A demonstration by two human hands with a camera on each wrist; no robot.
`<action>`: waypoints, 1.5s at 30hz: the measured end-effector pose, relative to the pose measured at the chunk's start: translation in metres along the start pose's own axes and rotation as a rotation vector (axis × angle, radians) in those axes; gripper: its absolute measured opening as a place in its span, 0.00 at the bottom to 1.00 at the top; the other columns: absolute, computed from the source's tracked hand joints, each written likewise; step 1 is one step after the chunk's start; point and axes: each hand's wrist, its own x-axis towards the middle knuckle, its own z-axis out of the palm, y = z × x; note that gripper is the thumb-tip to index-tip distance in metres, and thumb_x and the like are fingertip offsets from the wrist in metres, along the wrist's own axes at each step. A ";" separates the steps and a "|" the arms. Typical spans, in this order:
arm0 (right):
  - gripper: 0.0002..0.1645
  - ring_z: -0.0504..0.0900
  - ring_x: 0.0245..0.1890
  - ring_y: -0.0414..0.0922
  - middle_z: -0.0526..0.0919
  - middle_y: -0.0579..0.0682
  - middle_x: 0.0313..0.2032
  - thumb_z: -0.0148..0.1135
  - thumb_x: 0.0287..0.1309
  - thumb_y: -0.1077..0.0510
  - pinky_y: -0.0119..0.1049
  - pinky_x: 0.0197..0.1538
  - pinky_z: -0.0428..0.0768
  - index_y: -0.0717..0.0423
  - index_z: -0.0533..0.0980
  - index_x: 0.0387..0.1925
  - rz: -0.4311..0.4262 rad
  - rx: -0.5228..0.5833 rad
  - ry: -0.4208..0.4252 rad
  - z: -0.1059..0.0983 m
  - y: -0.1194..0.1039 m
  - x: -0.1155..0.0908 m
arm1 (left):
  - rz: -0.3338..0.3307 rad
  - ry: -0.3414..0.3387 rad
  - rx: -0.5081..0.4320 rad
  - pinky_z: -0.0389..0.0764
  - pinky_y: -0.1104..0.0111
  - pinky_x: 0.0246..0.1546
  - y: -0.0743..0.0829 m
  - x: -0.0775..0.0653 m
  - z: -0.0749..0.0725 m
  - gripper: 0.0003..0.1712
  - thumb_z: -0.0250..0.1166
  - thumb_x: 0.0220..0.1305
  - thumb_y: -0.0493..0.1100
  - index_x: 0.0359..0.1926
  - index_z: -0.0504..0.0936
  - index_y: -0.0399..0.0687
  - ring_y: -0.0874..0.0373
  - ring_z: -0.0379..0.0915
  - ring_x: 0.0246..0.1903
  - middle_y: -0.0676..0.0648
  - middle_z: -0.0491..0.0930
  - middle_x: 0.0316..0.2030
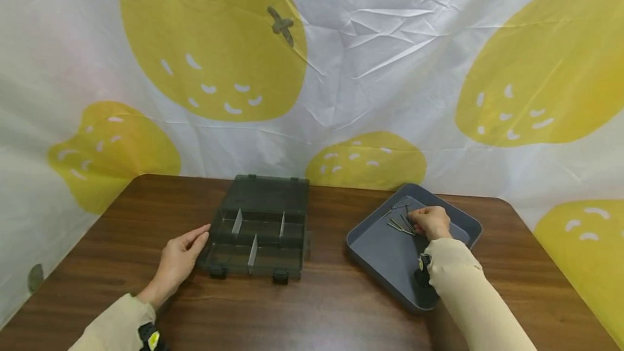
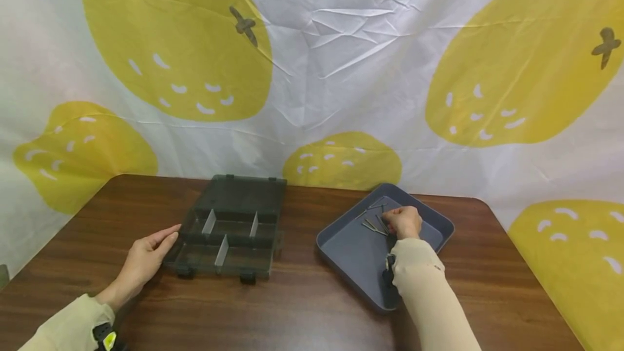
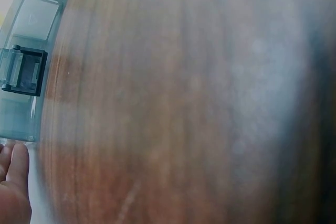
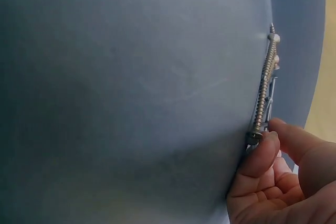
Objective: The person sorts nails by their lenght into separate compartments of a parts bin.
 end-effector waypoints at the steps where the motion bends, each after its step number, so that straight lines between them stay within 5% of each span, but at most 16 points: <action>1: 0.13 0.74 0.13 0.34 0.74 0.41 0.11 0.61 0.57 0.59 0.27 0.20 0.75 0.68 0.79 0.35 0.001 -0.007 0.002 0.000 0.000 -0.001 | -0.001 0.000 0.000 0.72 0.51 0.56 0.000 0.000 0.000 0.23 0.53 0.71 0.46 0.60 0.74 0.38 0.44 0.68 0.58 0.37 0.74 0.56; 25: 0.11 0.75 0.09 0.33 0.73 0.38 0.06 0.54 0.48 0.63 0.23 0.23 0.70 0.62 0.80 0.19 -0.086 -0.185 0.064 0.001 0.001 -0.001 | -0.019 0.000 0.005 0.71 0.52 0.57 0.000 0.000 -0.002 0.22 0.53 0.71 0.46 0.60 0.74 0.38 0.45 0.68 0.59 0.38 0.74 0.57; 33: 0.12 0.75 0.10 0.35 0.73 0.38 0.05 0.53 0.48 0.63 0.35 0.35 0.75 0.59 0.78 0.15 -0.102 -0.291 0.077 0.002 -0.001 -0.002 | -0.024 -0.004 0.006 0.71 0.52 0.57 0.001 0.001 -0.002 0.23 0.53 0.70 0.47 0.60 0.74 0.39 0.45 0.68 0.59 0.38 0.74 0.57; 45: 0.17 0.73 0.10 0.34 0.72 0.37 0.05 0.49 0.47 0.63 0.28 0.29 0.69 0.50 0.73 0.08 -0.117 -0.314 0.040 0.000 0.000 -0.003 | -0.030 -0.002 0.001 0.71 0.53 0.57 -0.001 0.001 0.000 0.22 0.54 0.70 0.47 0.59 0.75 0.39 0.46 0.68 0.59 0.38 0.74 0.56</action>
